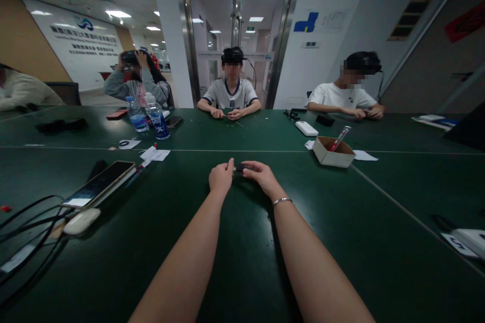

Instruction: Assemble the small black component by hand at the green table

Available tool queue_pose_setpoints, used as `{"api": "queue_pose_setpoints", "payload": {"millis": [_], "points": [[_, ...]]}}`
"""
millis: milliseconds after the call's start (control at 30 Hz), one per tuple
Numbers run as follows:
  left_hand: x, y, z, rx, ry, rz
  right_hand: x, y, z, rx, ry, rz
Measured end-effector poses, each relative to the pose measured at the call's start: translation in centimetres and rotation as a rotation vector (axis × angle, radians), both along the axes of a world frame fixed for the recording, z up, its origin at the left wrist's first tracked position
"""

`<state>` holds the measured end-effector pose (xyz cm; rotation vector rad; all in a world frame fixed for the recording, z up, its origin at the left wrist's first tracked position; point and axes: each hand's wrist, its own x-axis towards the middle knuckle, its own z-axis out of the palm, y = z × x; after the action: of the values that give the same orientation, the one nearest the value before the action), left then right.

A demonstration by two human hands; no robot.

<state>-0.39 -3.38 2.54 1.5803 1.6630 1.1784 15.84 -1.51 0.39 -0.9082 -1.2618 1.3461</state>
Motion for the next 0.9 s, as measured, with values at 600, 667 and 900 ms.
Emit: {"api": "queue_pose_setpoints", "payload": {"millis": [600, 667, 900], "points": [[-0.8, 2.1, -1.3, 0.146, -0.450, -0.389, -0.2, 0.6, -0.3, -0.073, 0.077, -0.072], [-0.9, 2.0, -1.2, 0.147, -0.442, -0.387, -0.2, 0.6, -0.4, -0.067, 0.064, -0.083], [-1.3, 2.6, -1.9, 0.045, -0.293, -0.305, -0.4, 0.6, -0.5, -0.020, -0.014, -0.091]]}}
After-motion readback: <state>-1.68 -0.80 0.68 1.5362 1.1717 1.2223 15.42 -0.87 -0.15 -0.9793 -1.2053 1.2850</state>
